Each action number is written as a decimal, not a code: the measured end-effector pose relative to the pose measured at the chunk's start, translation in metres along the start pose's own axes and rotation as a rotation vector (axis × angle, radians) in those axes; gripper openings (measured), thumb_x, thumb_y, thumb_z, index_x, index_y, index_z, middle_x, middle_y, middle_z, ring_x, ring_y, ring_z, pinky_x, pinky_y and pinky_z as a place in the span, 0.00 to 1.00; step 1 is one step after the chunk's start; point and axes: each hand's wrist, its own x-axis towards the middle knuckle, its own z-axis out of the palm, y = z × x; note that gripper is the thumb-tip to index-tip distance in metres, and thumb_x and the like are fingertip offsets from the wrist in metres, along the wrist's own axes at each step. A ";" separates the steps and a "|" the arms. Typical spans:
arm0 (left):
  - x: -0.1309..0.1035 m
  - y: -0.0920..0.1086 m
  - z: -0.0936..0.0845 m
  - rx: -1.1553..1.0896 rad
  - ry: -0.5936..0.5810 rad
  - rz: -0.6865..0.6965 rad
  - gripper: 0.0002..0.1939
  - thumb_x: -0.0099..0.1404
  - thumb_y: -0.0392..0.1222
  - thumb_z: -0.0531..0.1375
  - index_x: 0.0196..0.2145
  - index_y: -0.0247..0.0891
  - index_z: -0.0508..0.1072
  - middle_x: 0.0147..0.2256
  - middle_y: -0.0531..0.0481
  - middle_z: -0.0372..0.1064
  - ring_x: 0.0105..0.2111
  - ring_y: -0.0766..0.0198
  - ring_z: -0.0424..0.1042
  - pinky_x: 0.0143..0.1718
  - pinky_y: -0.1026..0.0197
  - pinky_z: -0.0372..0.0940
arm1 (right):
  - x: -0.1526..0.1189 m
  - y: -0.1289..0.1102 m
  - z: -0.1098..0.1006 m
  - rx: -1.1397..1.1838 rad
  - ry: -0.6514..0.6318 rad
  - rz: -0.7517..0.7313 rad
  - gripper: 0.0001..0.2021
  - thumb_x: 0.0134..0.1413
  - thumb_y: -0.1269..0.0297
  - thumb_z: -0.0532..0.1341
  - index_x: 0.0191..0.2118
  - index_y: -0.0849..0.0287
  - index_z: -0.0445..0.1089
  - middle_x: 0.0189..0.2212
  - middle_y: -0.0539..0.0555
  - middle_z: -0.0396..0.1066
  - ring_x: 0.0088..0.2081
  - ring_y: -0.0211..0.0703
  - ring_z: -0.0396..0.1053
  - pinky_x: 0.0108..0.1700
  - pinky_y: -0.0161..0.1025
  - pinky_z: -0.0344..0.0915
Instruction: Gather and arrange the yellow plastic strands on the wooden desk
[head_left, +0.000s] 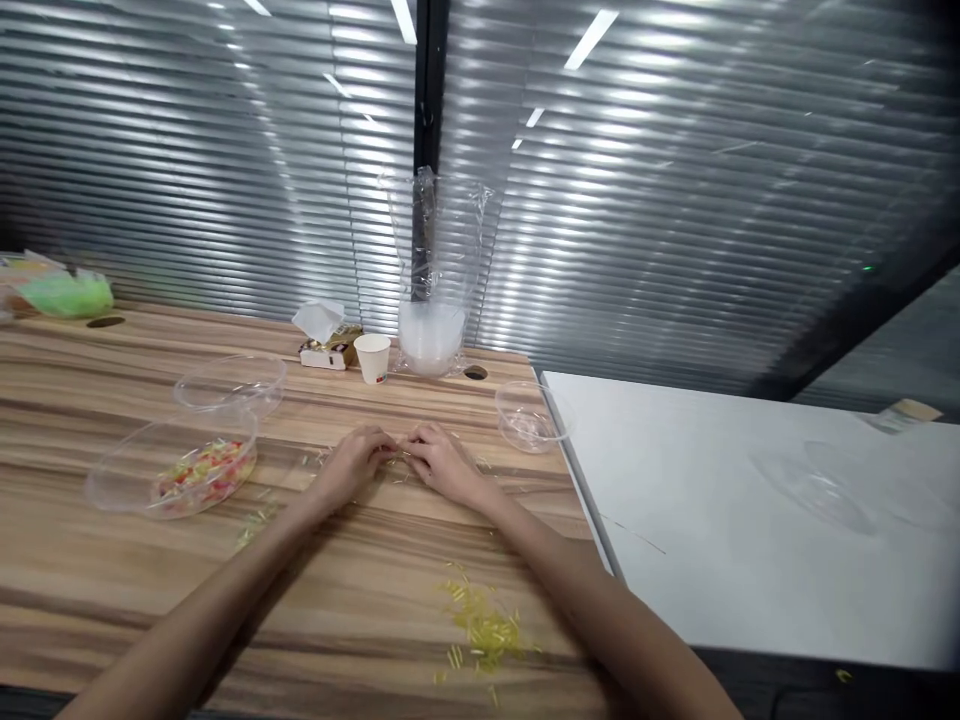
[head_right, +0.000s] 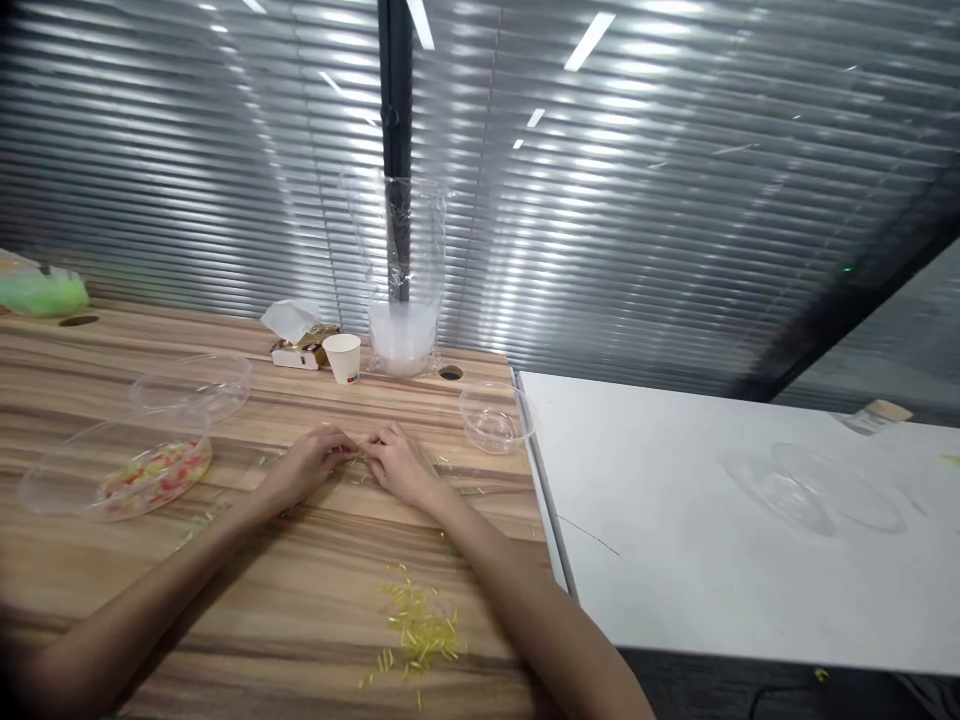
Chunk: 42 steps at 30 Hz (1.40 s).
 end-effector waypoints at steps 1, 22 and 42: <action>0.000 -0.001 -0.001 0.002 -0.007 -0.005 0.07 0.62 0.31 0.57 0.32 0.34 0.77 0.31 0.45 0.73 0.34 0.59 0.70 0.37 0.61 0.61 | -0.001 0.000 0.002 -0.009 0.008 -0.012 0.10 0.61 0.72 0.58 0.45 0.59 0.73 0.39 0.55 0.70 0.44 0.44 0.62 0.47 0.40 0.63; 0.000 -0.005 0.000 0.032 -0.033 -0.028 0.09 0.63 0.33 0.55 0.30 0.36 0.75 0.30 0.47 0.71 0.33 0.60 0.68 0.36 0.61 0.61 | -0.006 0.001 0.011 -0.008 0.064 -0.088 0.09 0.62 0.73 0.56 0.43 0.60 0.72 0.42 0.57 0.72 0.46 0.46 0.64 0.49 0.44 0.64; -0.003 0.011 -0.016 -0.065 -0.159 -0.080 0.05 0.59 0.35 0.59 0.32 0.38 0.75 0.32 0.48 0.71 0.36 0.58 0.70 0.39 0.60 0.63 | -0.008 0.008 0.004 0.182 0.061 0.016 0.07 0.57 0.72 0.61 0.42 0.59 0.72 0.36 0.55 0.74 0.42 0.43 0.67 0.46 0.40 0.66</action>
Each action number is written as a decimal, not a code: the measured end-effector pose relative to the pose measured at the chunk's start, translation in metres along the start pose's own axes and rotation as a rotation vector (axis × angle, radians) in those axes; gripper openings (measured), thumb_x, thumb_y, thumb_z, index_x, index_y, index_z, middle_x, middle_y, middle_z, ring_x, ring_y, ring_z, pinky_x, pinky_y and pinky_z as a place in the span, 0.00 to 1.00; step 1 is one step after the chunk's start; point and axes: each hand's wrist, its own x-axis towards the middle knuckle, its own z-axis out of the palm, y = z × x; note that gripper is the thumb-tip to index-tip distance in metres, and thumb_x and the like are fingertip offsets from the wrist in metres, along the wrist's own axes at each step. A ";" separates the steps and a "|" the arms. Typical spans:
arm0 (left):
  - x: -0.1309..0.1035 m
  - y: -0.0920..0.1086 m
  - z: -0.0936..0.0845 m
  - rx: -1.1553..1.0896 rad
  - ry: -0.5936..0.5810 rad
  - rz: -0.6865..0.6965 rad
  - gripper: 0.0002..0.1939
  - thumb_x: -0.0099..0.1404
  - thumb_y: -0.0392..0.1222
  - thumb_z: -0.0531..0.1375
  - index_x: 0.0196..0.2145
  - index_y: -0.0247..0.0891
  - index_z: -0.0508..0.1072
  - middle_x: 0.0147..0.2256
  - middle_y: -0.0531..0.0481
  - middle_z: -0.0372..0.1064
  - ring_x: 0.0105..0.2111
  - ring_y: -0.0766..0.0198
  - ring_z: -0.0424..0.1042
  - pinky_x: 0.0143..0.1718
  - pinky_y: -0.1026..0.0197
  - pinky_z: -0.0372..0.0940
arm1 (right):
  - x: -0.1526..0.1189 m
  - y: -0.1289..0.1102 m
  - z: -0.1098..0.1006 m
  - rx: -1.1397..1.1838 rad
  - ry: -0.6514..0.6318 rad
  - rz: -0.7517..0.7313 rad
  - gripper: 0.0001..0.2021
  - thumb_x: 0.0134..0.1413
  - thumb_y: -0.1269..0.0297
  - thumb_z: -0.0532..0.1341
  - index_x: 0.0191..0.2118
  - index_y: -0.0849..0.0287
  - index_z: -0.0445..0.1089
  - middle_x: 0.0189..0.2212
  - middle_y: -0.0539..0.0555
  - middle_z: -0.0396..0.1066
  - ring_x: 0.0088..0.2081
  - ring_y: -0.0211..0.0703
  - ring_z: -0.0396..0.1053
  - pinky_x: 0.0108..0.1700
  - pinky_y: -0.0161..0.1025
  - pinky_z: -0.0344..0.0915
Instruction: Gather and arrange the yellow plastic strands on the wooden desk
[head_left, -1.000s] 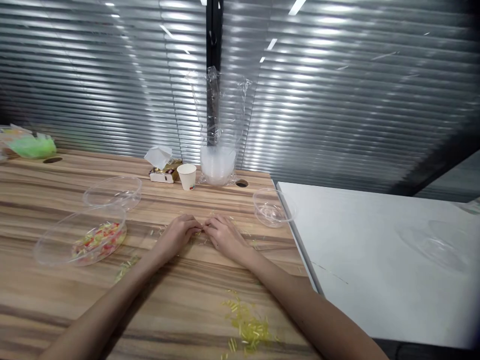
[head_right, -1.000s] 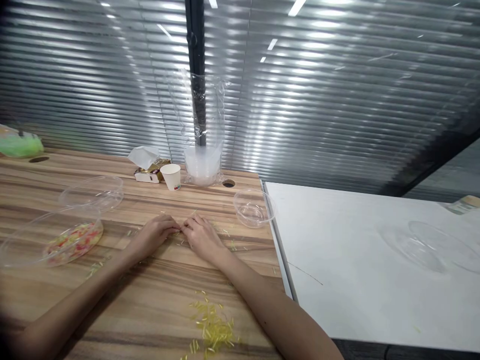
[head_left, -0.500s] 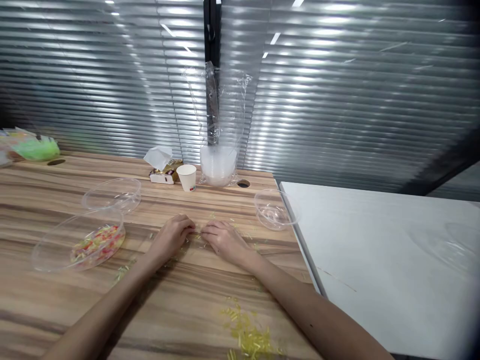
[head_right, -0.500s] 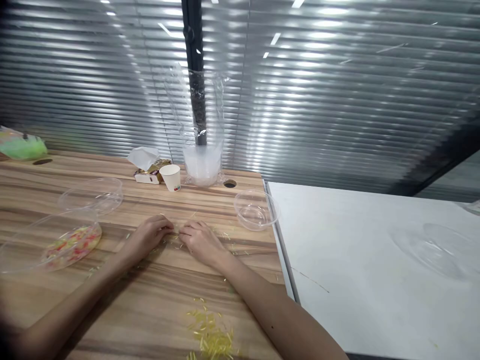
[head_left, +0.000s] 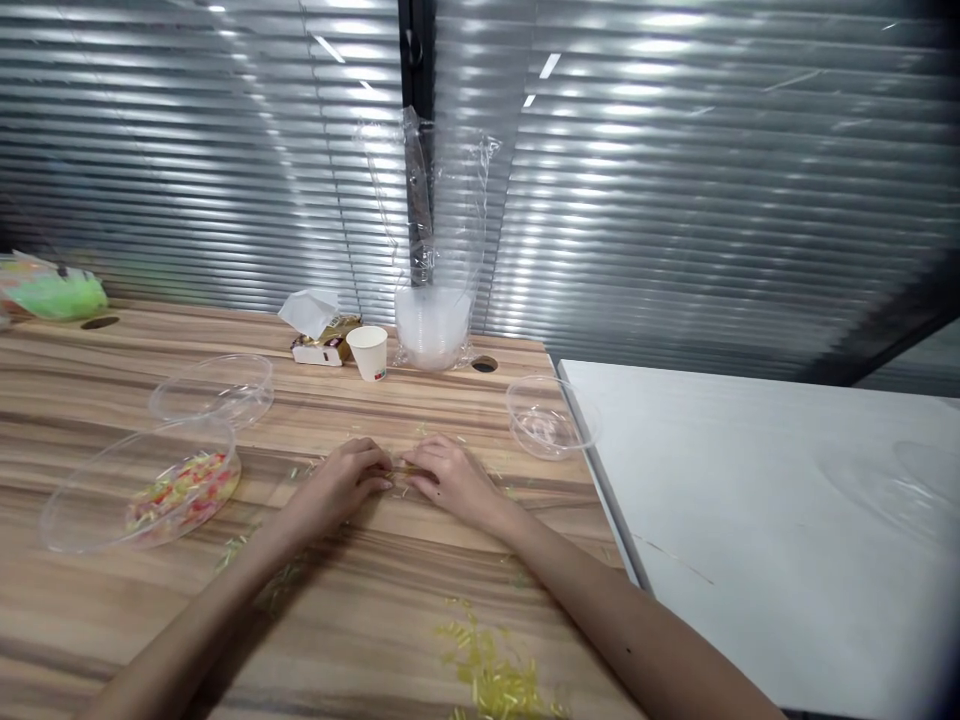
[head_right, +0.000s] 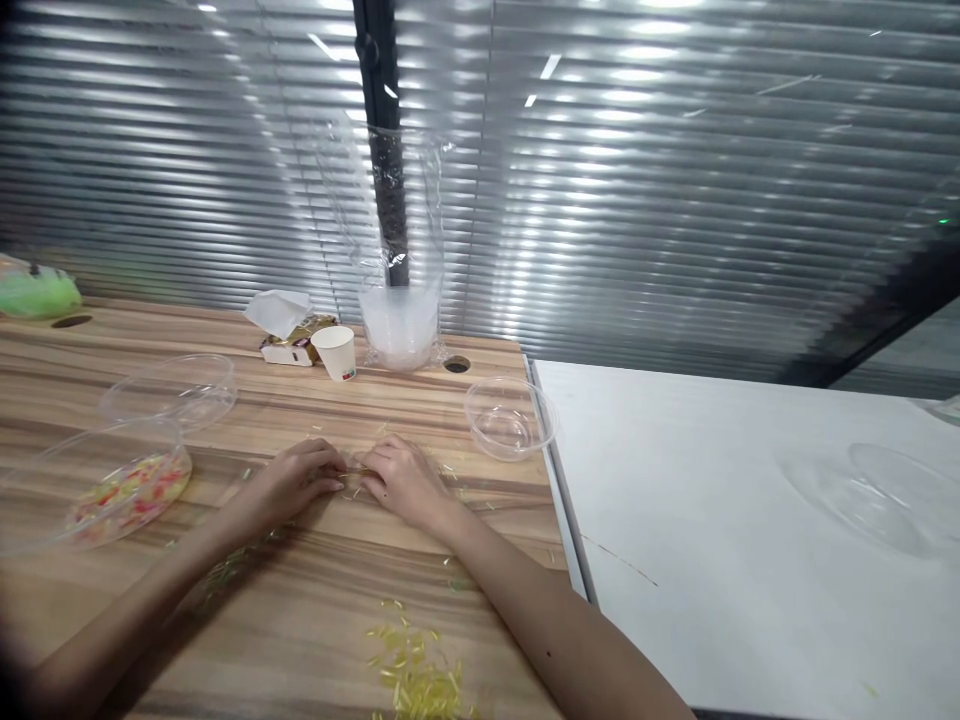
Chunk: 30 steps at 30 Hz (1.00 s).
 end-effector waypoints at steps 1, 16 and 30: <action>0.000 0.000 -0.001 -0.007 -0.006 -0.001 0.06 0.59 0.34 0.58 0.31 0.38 0.75 0.32 0.48 0.71 0.36 0.59 0.70 0.40 0.60 0.63 | 0.000 0.001 0.001 0.002 -0.001 -0.005 0.07 0.57 0.73 0.61 0.42 0.59 0.72 0.36 0.55 0.74 0.42 0.43 0.67 0.46 0.40 0.65; 0.000 -0.003 0.009 0.059 0.039 0.029 0.10 0.61 0.29 0.54 0.32 0.37 0.75 0.31 0.47 0.70 0.35 0.59 0.69 0.38 0.61 0.62 | 0.003 0.001 0.006 -0.052 -0.005 -0.087 0.07 0.59 0.75 0.58 0.39 0.60 0.72 0.34 0.55 0.73 0.39 0.44 0.66 0.45 0.41 0.65; 0.003 -0.004 0.003 0.015 0.029 -0.022 0.07 0.57 0.32 0.53 0.27 0.38 0.70 0.28 0.48 0.69 0.32 0.60 0.69 0.37 0.60 0.62 | 0.002 0.004 0.008 -0.079 -0.028 -0.093 0.08 0.60 0.76 0.57 0.37 0.62 0.73 0.32 0.54 0.69 0.38 0.42 0.63 0.40 0.36 0.64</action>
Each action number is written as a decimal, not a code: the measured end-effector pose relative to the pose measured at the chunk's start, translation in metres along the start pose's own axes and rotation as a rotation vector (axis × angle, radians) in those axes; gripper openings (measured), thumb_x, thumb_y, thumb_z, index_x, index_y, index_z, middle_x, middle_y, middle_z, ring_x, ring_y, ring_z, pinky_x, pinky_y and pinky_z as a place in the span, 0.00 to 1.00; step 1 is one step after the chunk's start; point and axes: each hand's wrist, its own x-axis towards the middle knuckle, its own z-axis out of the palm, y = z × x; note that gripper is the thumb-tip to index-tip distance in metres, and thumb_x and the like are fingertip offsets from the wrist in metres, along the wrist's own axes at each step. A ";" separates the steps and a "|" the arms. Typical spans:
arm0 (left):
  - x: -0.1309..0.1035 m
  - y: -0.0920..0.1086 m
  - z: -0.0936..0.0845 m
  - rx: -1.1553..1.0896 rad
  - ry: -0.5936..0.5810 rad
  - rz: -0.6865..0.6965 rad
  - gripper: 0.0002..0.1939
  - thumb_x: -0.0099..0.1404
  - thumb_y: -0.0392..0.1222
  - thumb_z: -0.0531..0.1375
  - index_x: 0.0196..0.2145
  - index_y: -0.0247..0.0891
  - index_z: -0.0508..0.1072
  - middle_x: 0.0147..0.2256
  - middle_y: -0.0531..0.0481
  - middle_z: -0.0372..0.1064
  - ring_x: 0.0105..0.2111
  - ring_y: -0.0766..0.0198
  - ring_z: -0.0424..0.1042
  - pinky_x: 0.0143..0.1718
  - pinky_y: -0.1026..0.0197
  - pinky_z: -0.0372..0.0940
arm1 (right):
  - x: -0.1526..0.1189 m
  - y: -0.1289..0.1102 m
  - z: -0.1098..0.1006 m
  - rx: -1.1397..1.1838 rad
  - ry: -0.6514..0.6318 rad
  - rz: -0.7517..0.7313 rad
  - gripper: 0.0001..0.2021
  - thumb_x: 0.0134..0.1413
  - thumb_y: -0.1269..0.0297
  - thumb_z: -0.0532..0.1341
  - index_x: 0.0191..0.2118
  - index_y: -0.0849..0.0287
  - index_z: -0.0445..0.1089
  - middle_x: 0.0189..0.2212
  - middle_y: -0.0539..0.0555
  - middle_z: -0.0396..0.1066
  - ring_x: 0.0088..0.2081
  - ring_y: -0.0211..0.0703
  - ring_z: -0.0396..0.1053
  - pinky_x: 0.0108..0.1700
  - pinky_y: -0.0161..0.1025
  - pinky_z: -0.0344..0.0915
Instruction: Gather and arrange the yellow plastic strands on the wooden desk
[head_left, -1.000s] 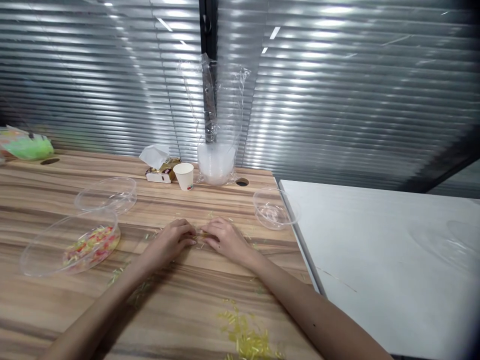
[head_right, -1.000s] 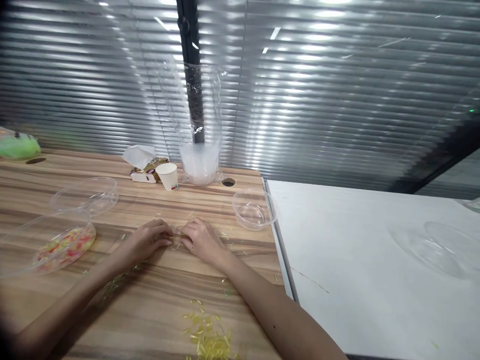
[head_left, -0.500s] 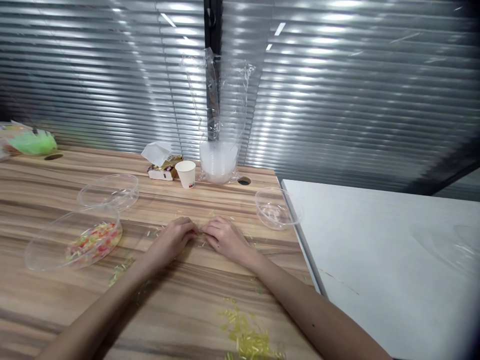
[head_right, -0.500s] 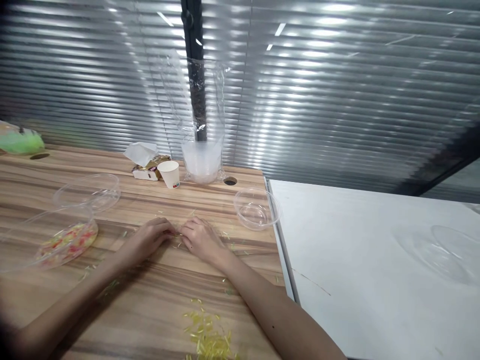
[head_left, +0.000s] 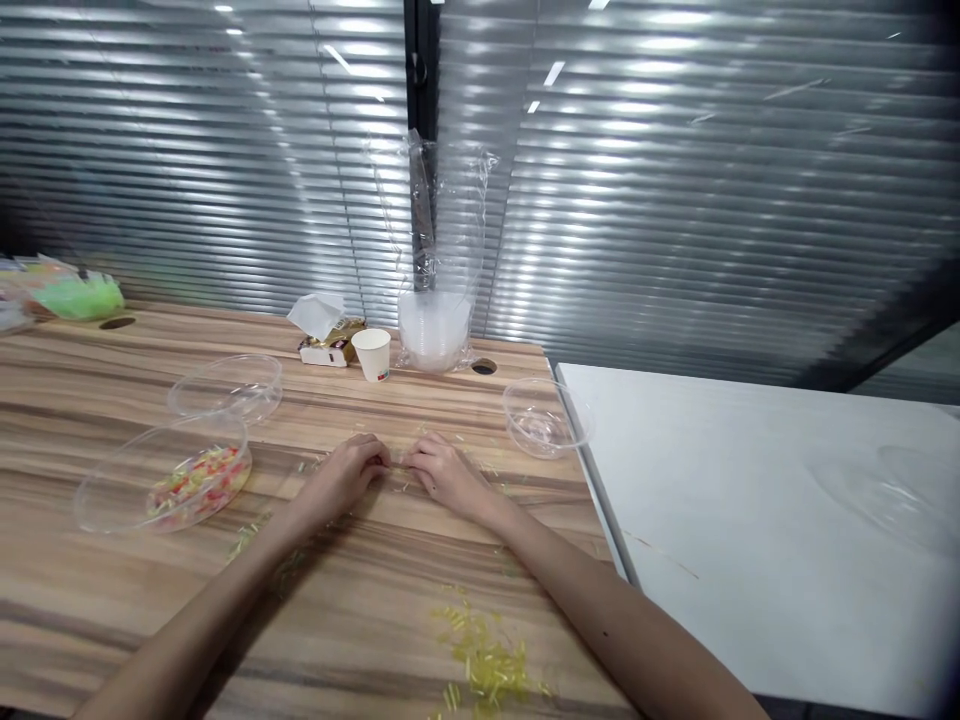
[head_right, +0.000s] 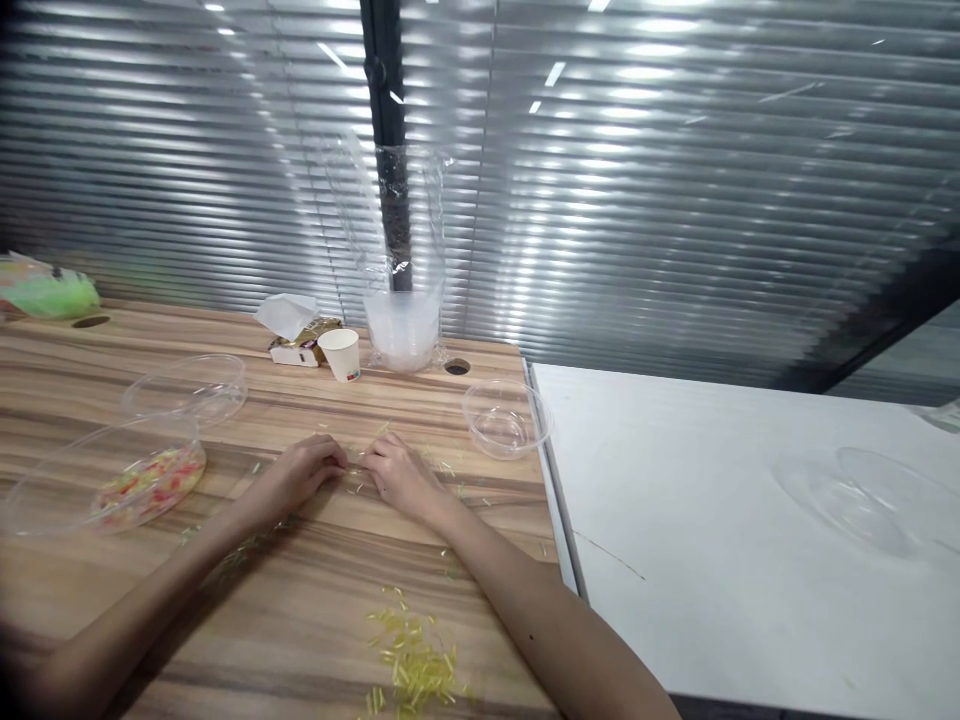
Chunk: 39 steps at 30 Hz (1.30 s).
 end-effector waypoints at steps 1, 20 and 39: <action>0.000 0.000 -0.001 0.006 0.001 -0.003 0.07 0.58 0.32 0.52 0.27 0.38 0.70 0.28 0.48 0.69 0.32 0.60 0.69 0.37 0.60 0.62 | 0.000 0.000 0.000 -0.010 0.001 -0.002 0.08 0.60 0.76 0.57 0.37 0.61 0.74 0.32 0.54 0.69 0.38 0.42 0.63 0.40 0.36 0.64; -0.004 0.014 -0.008 0.013 0.099 -0.040 0.09 0.62 0.45 0.51 0.29 0.39 0.65 0.27 0.48 0.69 0.28 0.58 0.69 0.31 0.59 0.62 | -0.003 -0.011 -0.002 -0.091 -0.049 -0.017 0.08 0.62 0.77 0.54 0.40 0.61 0.68 0.37 0.55 0.66 0.42 0.44 0.60 0.44 0.39 0.62; -0.005 0.016 -0.002 -0.046 0.339 0.176 0.10 0.63 0.42 0.51 0.29 0.38 0.69 0.27 0.49 0.73 0.28 0.61 0.72 0.31 0.63 0.65 | -0.003 -0.006 -0.003 -0.025 -0.070 0.026 0.11 0.59 0.81 0.53 0.40 0.62 0.69 0.37 0.54 0.63 0.40 0.41 0.60 0.42 0.35 0.60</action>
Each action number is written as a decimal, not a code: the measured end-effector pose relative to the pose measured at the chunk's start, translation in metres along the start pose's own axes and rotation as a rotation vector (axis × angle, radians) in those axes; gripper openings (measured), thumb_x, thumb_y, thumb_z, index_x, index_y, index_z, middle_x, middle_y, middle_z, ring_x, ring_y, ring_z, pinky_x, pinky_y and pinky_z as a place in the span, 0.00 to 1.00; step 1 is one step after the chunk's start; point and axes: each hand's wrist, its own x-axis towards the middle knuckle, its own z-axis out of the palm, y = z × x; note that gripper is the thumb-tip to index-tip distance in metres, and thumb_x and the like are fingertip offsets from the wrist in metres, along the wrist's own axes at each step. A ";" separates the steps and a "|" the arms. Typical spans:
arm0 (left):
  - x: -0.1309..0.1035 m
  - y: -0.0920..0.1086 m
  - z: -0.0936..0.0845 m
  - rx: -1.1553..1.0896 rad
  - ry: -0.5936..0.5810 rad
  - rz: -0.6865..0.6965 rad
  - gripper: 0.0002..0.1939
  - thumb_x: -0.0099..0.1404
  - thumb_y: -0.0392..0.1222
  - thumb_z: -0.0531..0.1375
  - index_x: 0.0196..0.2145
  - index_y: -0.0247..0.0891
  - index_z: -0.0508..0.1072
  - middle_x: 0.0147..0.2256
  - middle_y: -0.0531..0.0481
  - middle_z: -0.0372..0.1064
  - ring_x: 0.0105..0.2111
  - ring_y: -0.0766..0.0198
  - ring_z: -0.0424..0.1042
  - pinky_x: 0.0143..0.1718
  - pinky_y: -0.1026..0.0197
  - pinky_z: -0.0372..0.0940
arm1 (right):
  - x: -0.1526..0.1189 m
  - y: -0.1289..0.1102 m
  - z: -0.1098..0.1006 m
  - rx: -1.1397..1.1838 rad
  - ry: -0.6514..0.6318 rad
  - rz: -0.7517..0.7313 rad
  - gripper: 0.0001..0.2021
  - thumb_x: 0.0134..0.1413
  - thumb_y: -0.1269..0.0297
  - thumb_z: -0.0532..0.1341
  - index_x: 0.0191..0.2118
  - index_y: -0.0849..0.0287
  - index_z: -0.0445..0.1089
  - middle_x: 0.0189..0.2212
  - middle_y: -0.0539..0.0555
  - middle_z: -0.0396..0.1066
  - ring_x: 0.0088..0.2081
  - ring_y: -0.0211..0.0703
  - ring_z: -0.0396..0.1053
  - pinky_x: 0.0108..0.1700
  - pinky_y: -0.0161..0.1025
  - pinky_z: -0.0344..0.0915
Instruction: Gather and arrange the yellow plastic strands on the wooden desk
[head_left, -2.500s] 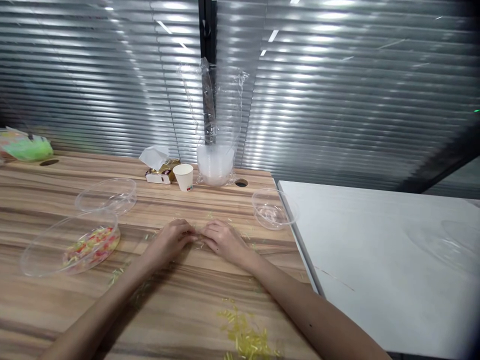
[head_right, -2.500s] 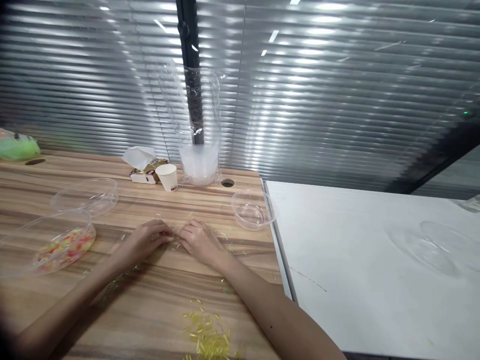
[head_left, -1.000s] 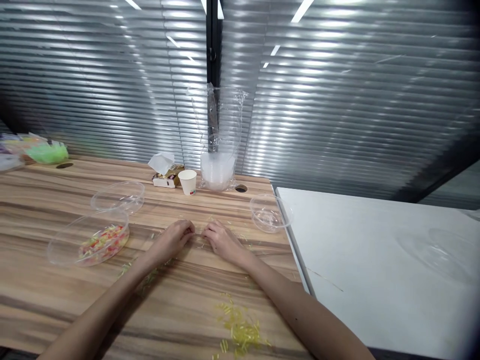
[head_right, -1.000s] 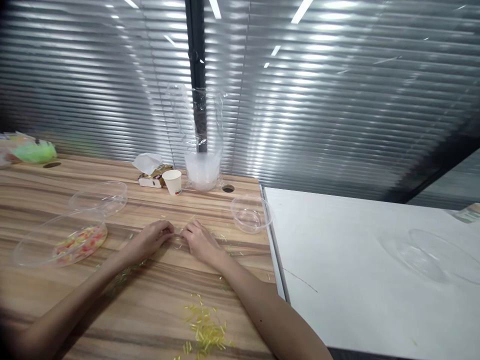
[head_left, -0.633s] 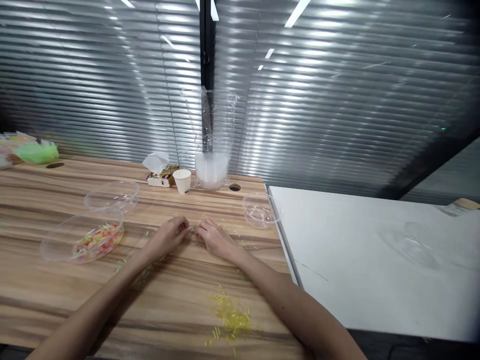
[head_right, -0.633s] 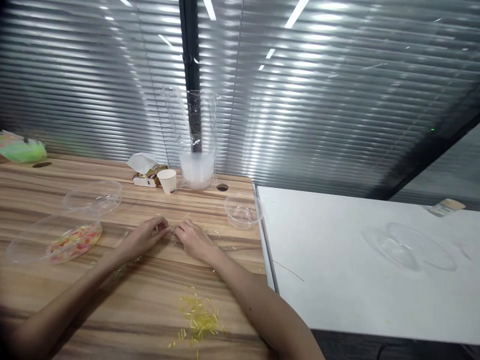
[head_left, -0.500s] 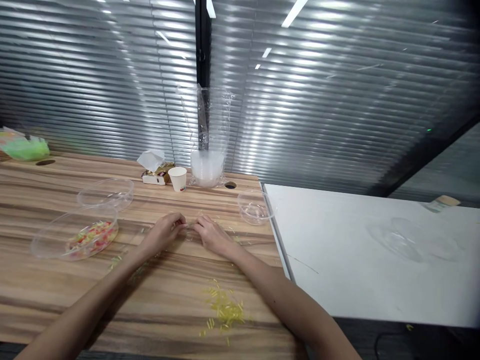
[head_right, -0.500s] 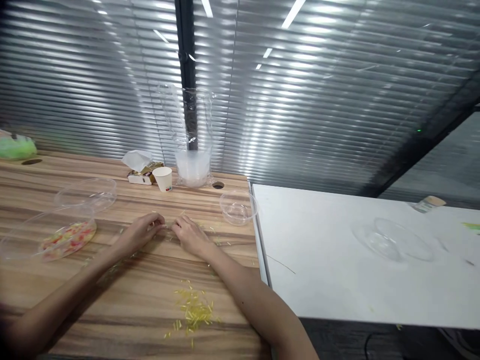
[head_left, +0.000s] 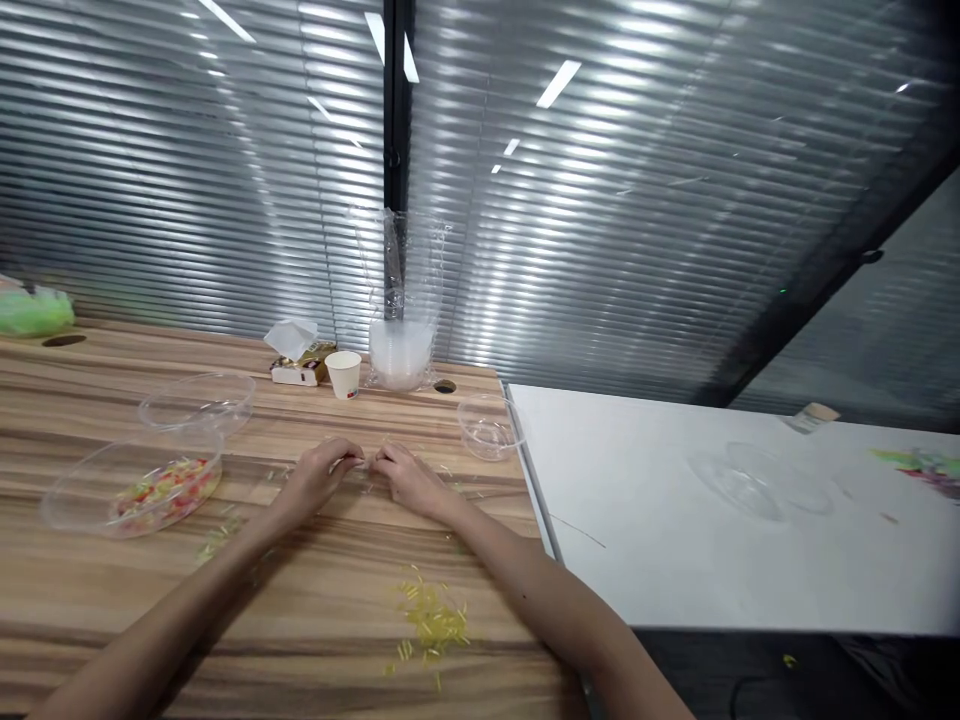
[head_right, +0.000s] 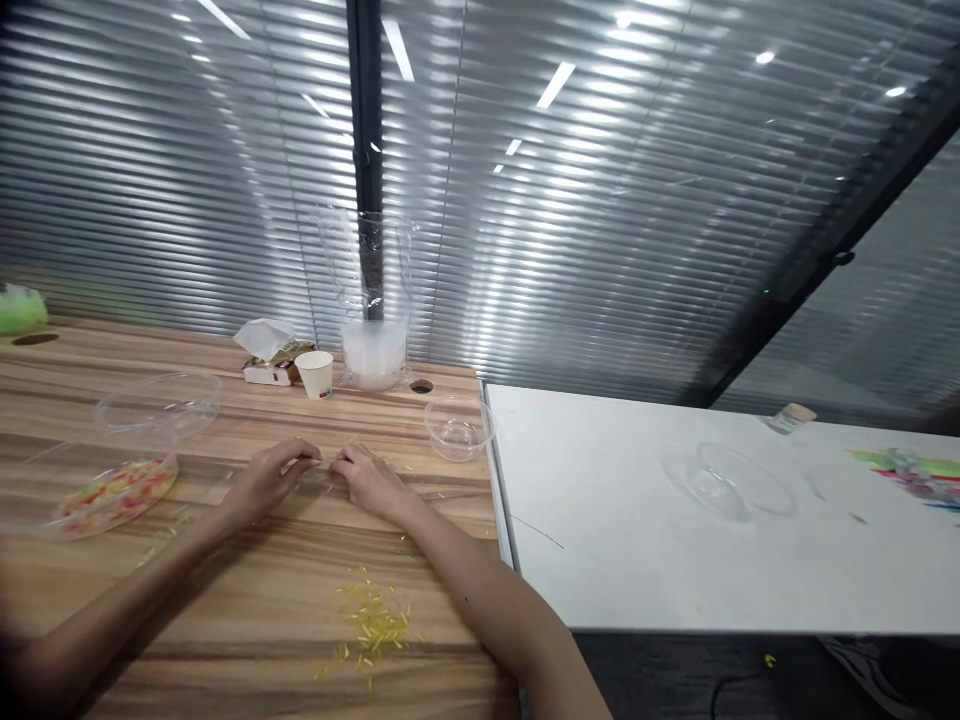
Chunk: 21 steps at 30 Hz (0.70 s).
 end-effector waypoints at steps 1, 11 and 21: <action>0.000 0.001 0.001 -0.001 0.003 0.005 0.10 0.63 0.42 0.51 0.29 0.39 0.69 0.27 0.49 0.73 0.28 0.61 0.72 0.31 0.63 0.65 | 0.000 0.001 0.001 0.006 0.005 -0.004 0.10 0.59 0.80 0.53 0.40 0.62 0.69 0.37 0.54 0.63 0.40 0.41 0.60 0.42 0.35 0.60; -0.002 0.025 0.003 -0.082 0.045 0.072 0.10 0.67 0.41 0.50 0.31 0.38 0.69 0.28 0.51 0.71 0.29 0.64 0.70 0.32 0.63 0.64 | 0.001 0.008 0.006 0.058 0.024 -0.015 0.10 0.59 0.77 0.54 0.42 0.61 0.69 0.37 0.53 0.64 0.40 0.40 0.61 0.43 0.35 0.59; -0.034 0.074 0.019 -0.417 -0.497 0.382 0.14 0.70 0.35 0.50 0.32 0.39 0.75 0.29 0.49 0.74 0.30 0.65 0.72 0.32 0.66 0.65 | 0.004 0.009 0.004 0.185 0.027 -0.007 0.17 0.52 0.85 0.51 0.41 0.60 0.70 0.41 0.53 0.65 0.44 0.39 0.62 0.49 0.35 0.60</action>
